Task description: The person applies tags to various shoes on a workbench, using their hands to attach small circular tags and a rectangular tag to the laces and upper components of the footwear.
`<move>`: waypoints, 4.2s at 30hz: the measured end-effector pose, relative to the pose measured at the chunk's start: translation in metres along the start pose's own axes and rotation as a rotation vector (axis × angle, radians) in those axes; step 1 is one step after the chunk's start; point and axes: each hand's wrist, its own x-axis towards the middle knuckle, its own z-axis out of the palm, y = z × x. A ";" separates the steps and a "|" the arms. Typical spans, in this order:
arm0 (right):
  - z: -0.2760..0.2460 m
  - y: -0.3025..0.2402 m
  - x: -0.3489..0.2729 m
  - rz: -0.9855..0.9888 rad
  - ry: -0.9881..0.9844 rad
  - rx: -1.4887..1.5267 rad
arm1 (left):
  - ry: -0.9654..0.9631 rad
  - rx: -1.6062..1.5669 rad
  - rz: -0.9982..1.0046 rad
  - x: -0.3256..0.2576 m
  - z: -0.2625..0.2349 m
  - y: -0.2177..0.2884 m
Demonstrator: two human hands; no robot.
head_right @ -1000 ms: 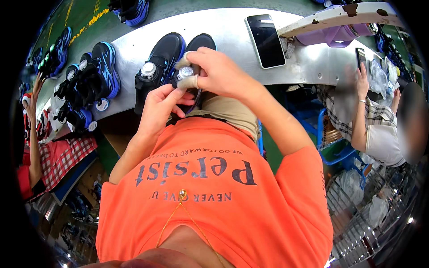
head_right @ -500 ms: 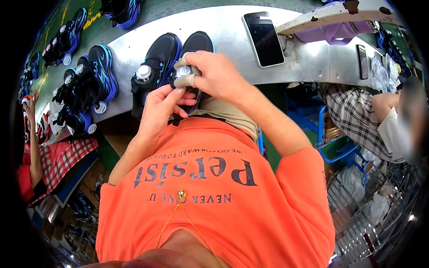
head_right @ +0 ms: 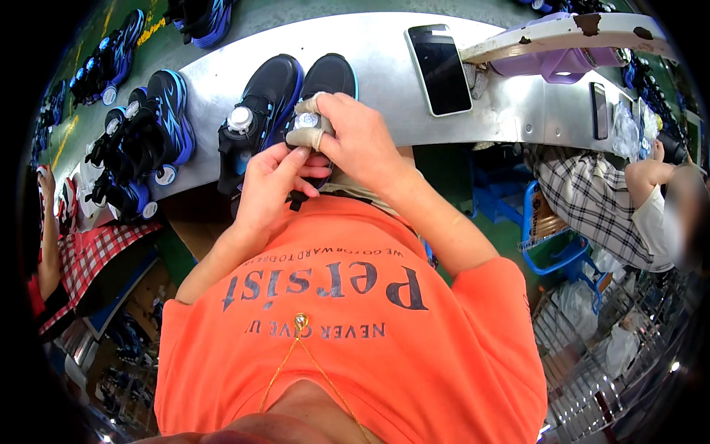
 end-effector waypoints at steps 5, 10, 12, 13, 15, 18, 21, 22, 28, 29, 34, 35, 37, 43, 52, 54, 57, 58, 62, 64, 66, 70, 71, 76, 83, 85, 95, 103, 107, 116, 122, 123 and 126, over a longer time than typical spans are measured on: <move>-0.026 -0.002 0.014 -0.099 -0.249 0.073 | -0.048 -0.036 -0.046 -0.002 -0.001 0.004; -0.010 -0.008 0.008 -0.074 -0.115 -0.013 | -0.005 -0.140 0.020 -0.002 0.011 -0.010; -0.012 -0.006 0.011 -0.039 -0.167 0.029 | -0.192 0.066 -0.124 -0.006 0.000 0.010; -0.015 -0.003 0.013 -0.022 -0.192 0.050 | -0.283 0.171 -0.199 -0.009 -0.007 0.025; -0.022 0.012 0.035 0.068 -0.260 0.272 | -0.259 0.382 0.032 -0.026 -0.015 0.060; -0.016 0.004 0.074 -0.057 -0.099 -0.015 | 0.286 0.966 0.817 -0.014 -0.043 0.073; 0.038 0.017 0.117 -0.089 -0.209 -0.106 | 0.176 1.000 0.729 0.014 -0.061 0.055; 0.055 0.026 0.122 -0.141 -0.265 -0.146 | 0.014 0.891 0.619 0.013 -0.060 0.067; 0.096 0.040 0.140 -0.189 -0.233 -0.202 | -0.071 0.779 0.514 0.009 -0.066 0.053; 0.090 0.032 0.145 -0.190 -0.219 -0.194 | 0.026 0.890 0.494 0.011 -0.066 0.052; 0.097 0.032 0.144 -0.233 -0.186 -0.194 | -0.150 0.724 0.650 0.010 -0.074 0.051; 0.099 0.034 0.145 -0.242 -0.180 -0.194 | -0.083 0.752 0.588 0.009 -0.071 0.050; 0.101 0.039 0.149 -0.259 -0.166 -0.194 | 0.050 0.806 0.464 0.008 -0.068 0.049; 0.103 0.042 0.152 -0.293 -0.133 -0.182 | -0.037 0.740 0.549 0.013 -0.075 0.050; 0.108 0.042 0.152 -0.287 -0.147 -0.155 | -0.524 0.664 0.542 0.037 -0.106 0.058; 0.107 0.043 0.153 -0.274 -0.138 -0.148 | -0.445 0.695 0.545 0.037 -0.105 0.059; 0.104 0.044 0.154 -0.237 -0.132 -0.162 | -0.090 0.846 0.607 0.017 -0.093 0.053; 0.103 0.044 0.155 -0.219 -0.141 -0.173 | 0.011 0.865 0.622 0.016 -0.088 0.047; 0.101 0.042 0.154 -0.219 -0.148 -0.205 | -0.013 0.797 0.715 0.022 -0.088 0.036; 0.105 0.041 0.152 -0.272 -0.132 -0.150 | -0.367 0.742 0.691 0.039 -0.106 0.044; 0.108 0.039 0.154 -0.291 -0.121 -0.122 | -0.607 0.793 0.651 0.049 -0.112 0.064; 0.096 0.047 0.175 -0.339 -0.041 -0.160 | -0.406 0.822 0.675 0.039 -0.108 0.077; 0.088 0.049 0.182 -0.366 0.000 -0.177 | -0.255 0.754 0.705 0.031 -0.105 0.079; 0.042 0.012 0.173 -0.366 0.058 0.045 | -0.007 0.196 0.149 -0.002 -0.126 0.046; 0.027 0.048 0.141 -0.525 0.179 -0.542 | -0.023 -0.225 -0.025 -0.003 -0.086 0.047; -0.002 0.012 0.151 -0.164 -0.142 -0.317 | -0.003 -0.234 -0.048 0.001 -0.089 0.046; 0.032 -0.023 0.121 -0.212 -0.570 0.030 | 0.014 -0.181 -0.025 0.013 -0.086 0.031; 0.017 -0.019 0.117 -0.164 -0.632 0.156 | 0.002 -0.253 -0.006 0.014 -0.088 0.029; 0.020 -0.031 0.105 -0.188 -0.414 -0.199 | 0.013 -0.258 -0.005 0.015 -0.087 0.031; 0.029 -0.031 0.095 -0.048 -0.395 0.008 | -0.003 -0.245 0.028 0.014 -0.088 0.028; 0.029 -0.025 0.110 -0.237 -0.467 -0.037 | 0.160 -0.026 0.200 0.001 -0.078 0.018; 0.017 -0.040 0.124 0.048 -0.654 0.010 | 0.230 0.431 0.376 -0.011 -0.077 0.023; -0.002 -0.045 0.176 -0.271 -0.330 -0.341 | 0.184 0.854 0.775 -0.021 -0.069 0.015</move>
